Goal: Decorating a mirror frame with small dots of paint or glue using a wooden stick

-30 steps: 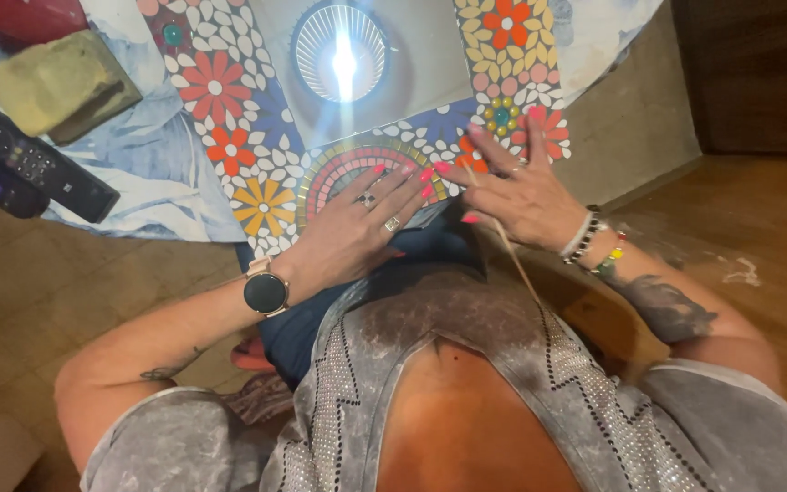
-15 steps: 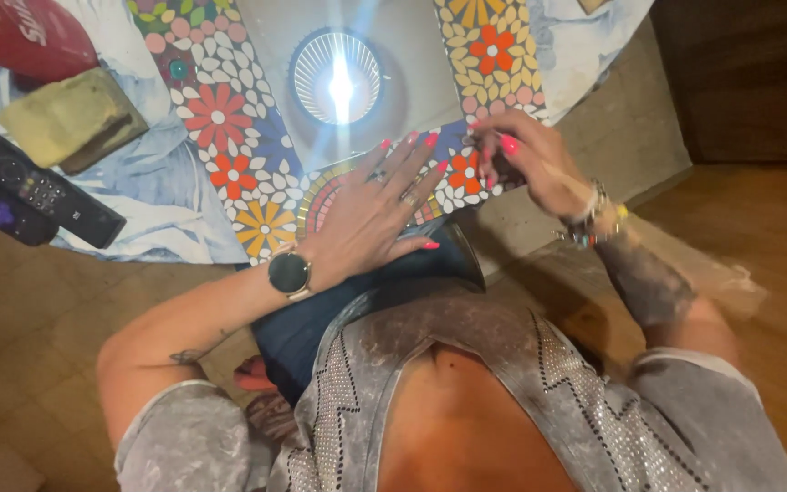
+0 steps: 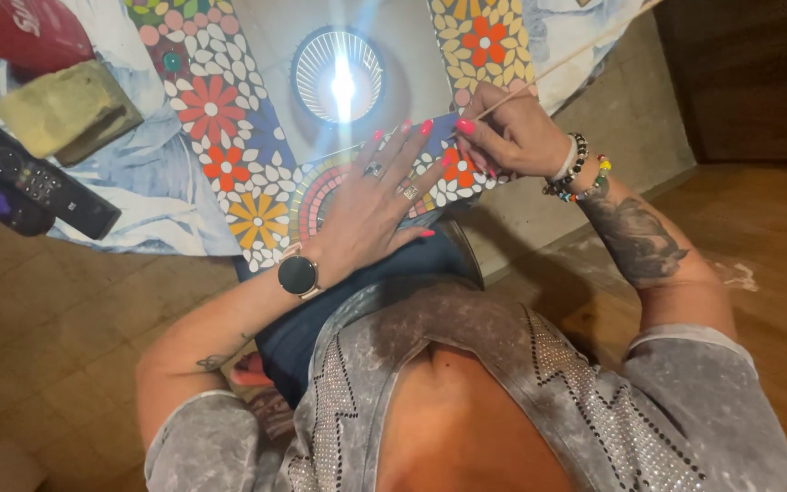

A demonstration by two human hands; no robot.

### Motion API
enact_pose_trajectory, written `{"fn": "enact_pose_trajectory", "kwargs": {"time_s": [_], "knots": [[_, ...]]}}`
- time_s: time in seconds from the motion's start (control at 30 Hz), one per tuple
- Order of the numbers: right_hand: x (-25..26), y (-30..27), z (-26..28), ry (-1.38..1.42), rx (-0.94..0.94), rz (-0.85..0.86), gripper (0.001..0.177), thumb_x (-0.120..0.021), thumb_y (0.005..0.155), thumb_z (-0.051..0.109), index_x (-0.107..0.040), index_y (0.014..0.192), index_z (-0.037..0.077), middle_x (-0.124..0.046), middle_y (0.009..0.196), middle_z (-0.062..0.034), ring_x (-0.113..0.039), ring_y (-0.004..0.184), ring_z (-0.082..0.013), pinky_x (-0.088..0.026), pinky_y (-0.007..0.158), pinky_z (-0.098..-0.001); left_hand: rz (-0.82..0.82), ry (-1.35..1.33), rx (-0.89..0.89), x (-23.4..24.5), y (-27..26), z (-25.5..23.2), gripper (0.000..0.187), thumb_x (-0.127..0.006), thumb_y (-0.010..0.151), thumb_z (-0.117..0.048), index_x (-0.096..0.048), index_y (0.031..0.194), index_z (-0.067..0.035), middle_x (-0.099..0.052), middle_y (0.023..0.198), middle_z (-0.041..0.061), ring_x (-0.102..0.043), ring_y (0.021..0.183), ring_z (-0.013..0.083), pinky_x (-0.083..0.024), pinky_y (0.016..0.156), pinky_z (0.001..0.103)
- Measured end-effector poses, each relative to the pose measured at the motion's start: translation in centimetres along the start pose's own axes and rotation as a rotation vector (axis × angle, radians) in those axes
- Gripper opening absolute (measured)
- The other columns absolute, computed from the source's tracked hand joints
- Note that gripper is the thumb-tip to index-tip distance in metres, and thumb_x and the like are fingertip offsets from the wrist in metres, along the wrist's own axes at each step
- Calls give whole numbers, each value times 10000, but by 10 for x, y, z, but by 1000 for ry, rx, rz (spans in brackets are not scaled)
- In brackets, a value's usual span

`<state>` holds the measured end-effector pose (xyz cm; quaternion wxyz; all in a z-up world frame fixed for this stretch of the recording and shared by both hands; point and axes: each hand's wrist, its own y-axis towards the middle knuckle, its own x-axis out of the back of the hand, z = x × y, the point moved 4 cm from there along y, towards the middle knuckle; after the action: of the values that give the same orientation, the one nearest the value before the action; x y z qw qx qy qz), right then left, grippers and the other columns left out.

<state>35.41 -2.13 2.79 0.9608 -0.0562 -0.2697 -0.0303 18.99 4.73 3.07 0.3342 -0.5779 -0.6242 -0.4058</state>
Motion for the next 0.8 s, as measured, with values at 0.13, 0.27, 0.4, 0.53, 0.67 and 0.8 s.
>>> {"fn": "enact_pose_trajectory", "kwargs": {"time_s": [0.13,0.27,0.4,0.53,0.67,0.8], "knots": [[-1,0,6,108,30,75,159,-412,898,95,-409,762,12,-512,516,-2,-436,343,-77,-352,356,-165,-2,14,11,0,0,-1,729,-651,677,-364,-357,1294,-110,-220,1360,178,-200,1269,325,-180,1034,452],[-2,2,4,56,27,112,211,-407,896,102,-484,721,11,-507,473,5,-453,324,-78,-345,344,-158,15,65,20,1,2,-2,712,-638,681,-351,-366,1290,-102,-221,1358,186,-189,1266,323,-177,1031,455],[-2,4,1,19,26,125,231,-406,906,139,-462,719,16,-490,448,9,-448,310,-90,-348,348,-168,21,54,25,2,3,-3,728,-647,672,-328,-351,1300,-106,-215,1361,183,-186,1270,320,-171,1037,448],[-2,6,-1,-19,67,123,178,-420,888,88,-455,731,11,-514,471,8,-469,328,-101,-365,369,-176,0,48,16,3,2,-2,669,-623,690,-287,-371,1280,-97,-222,1355,187,-199,1266,323,-190,1028,454],[-2,4,0,-25,22,107,144,-446,871,75,-461,745,7,-505,470,-17,-475,338,-129,-363,364,-202,4,59,17,3,3,-2,688,-633,663,-250,-368,1281,-103,-230,1351,189,-203,1265,320,-195,1026,452],[-2,4,-1,-36,24,87,116,-441,849,63,-481,752,15,-526,492,-1,-493,345,-110,-374,370,-185,31,107,26,1,4,-1,685,-591,701,-268,-319,1312,-119,-225,1355,188,-214,1261,326,-204,1019,452]]}}
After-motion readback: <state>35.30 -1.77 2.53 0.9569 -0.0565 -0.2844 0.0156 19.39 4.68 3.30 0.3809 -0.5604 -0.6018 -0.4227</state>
